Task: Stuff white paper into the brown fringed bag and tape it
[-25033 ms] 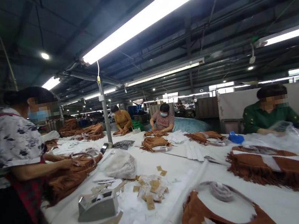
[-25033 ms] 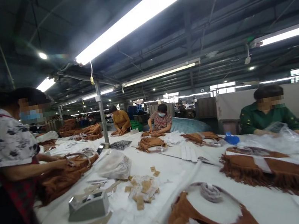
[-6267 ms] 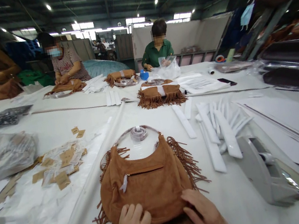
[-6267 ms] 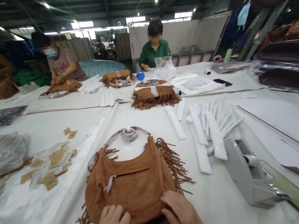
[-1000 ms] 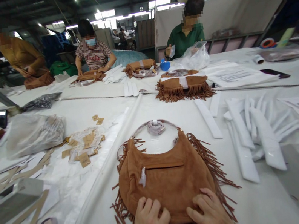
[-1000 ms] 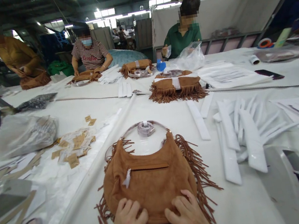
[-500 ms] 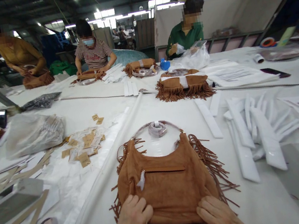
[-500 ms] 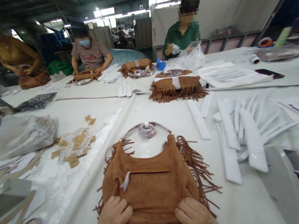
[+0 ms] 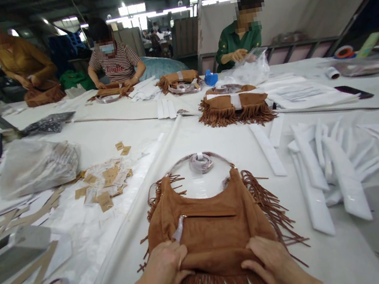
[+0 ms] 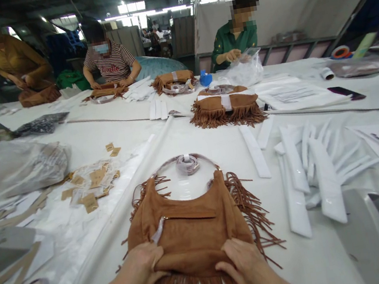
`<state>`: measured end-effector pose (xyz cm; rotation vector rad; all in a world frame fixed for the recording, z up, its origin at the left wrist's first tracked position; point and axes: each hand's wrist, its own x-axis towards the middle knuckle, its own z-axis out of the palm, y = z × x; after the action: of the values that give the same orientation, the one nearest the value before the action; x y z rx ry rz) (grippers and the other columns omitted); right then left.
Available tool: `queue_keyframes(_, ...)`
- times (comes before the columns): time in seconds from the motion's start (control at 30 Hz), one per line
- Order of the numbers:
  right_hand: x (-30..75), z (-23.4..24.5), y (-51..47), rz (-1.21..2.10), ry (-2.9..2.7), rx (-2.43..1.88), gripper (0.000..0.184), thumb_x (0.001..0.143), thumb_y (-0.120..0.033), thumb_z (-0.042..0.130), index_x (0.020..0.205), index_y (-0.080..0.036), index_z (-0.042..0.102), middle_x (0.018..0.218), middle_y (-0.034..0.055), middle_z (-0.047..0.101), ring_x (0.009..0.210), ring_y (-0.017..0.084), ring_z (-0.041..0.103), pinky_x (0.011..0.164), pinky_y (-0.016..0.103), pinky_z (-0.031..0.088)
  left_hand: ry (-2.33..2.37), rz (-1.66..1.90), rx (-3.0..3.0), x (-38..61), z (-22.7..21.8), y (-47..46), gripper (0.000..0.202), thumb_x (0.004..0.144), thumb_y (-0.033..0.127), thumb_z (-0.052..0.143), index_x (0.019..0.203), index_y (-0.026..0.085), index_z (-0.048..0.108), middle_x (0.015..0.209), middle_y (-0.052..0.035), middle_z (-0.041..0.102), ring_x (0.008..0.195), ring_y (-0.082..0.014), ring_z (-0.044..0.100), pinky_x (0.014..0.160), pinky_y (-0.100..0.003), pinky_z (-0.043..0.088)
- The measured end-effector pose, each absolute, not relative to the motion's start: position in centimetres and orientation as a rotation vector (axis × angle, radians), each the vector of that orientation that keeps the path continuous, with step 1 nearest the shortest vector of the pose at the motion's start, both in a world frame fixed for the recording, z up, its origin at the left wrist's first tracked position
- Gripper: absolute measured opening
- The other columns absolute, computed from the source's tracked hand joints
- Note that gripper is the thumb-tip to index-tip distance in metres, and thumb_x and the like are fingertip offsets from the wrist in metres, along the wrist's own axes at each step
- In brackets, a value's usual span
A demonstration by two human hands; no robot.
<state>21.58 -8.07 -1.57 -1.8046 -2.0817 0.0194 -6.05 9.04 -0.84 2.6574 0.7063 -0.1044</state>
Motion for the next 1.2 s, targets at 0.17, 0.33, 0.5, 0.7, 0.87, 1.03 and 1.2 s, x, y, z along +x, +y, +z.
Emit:
queue_keyframes(0.17, 21.7, -1.5, -7.9, 0.058, -2.084, -1.809, 0.025, 0.096, -0.042, 0.045, 0.085, -0.02, 0.049, 0.072, 0.0005, 0.058, 0.066, 0.016, 0.056, 0.059, 0.027, 0.039, 0.429, -0.061, 2.648, -7.2, -0.1, 10.8, 0.032, 0.085, 0.051, 0.06, 0.079, 0.02, 0.051, 0.087, -0.0013, 0.064, 0.083, -0.0191, 0.055, 0.078, -0.032, 0.037)
queue_keyframes(0.33, 21.6, -1.8, -7.8, 0.02, -2.054, -1.8, 0.025, 0.097, -0.04, 0.043, 0.083, -0.02, 0.049, 0.07, 0.0002, 0.058, 0.063, 0.015, 0.055, 0.058, 0.026, 0.037, 0.32, -0.004, 2.642, -6.9, -0.4, 12.1, 0.033, 0.088, 0.05, 0.056, 0.075, 0.02, 0.05, 0.078, -0.0009, 0.062, 0.076, -0.0169, 0.055, 0.077, -0.032, 0.035)
queue_keyframes(0.5, 21.4, -1.9, -7.7, -0.017, -2.007, -1.823, 0.027, 0.097, -0.038, 0.042, 0.079, -0.019, 0.049, 0.067, 0.0004, 0.056, 0.061, 0.014, 0.053, 0.056, 0.027, 0.036, 0.424, -0.023, 2.712, -6.3, -1.3, 12.4, 0.036, 0.09, 0.053, 0.05, 0.076, 0.02, 0.053, 0.073, -0.0014, 0.062, 0.07, -0.0188, 0.055, 0.068, -0.032, 0.032)
queue_keyframes(0.7, 21.5, -1.0, -8.4, 0.0, -2.087, -1.793, 0.031, 0.096, -0.042, 0.046, 0.074, -0.021, 0.047, 0.067, -0.0006, 0.055, 0.061, 0.014, 0.051, 0.056, 0.027, 0.035, 0.413, 0.117, 2.812, -7.4, -1.7, 11.6, 0.042, 0.089, 0.058, 0.05, 0.076, 0.019, 0.052, 0.077, -0.0024, 0.06, 0.074, -0.0188, 0.052, 0.069, -0.033, 0.031)
queue_keyframes(0.87, 21.5, -1.0, -8.2, -0.027, -2.108, -1.766, 0.03, 0.097, -0.04, 0.044, 0.073, -0.021, 0.046, 0.066, -0.0008, 0.054, 0.06, 0.014, 0.05, 0.057, 0.027, 0.035, 0.461, 0.129, 2.819, -7.9, -1.6, 11.0, 0.04, 0.091, 0.056, 0.048, 0.077, 0.018, 0.053, 0.079, -0.003, 0.06, 0.076, -0.0188, 0.051, 0.071, -0.033, 0.031)
queue_keyframes(1.03, 21.3, -1.5, -7.6, 0.0, -2.039, -1.81, 0.026, 0.097, -0.035, 0.045, 0.075, -0.02, 0.05, 0.065, -0.0002, 0.056, 0.06, 0.014, 0.053, 0.056, 0.027, 0.036, 0.663, -0.053, 2.657, -6.7, -0.3, 11.1, 0.036, 0.091, 0.051, 0.049, 0.077, 0.019, 0.058, 0.078, -0.0021, 0.065, 0.078, -0.0195, 0.057, 0.073, -0.032, 0.034)
queue_keyframes(1.2, 21.0, -1.5, -7.5, 0.108, -1.956, -1.907, 0.02, 0.096, -0.033, 0.045, 0.088, -0.02, 0.057, 0.071, 0.0016, 0.062, 0.065, 0.015, 0.059, 0.06, 0.026, 0.042, 0.904, -0.262, 2.564, -4.6, 1.8, 11.0, 0.025, 0.085, 0.044, 0.057, 0.078, 0.021, 0.063, 0.079, -0.0025, 0.07, 0.082, -0.0235, 0.063, 0.077, -0.034, 0.038)
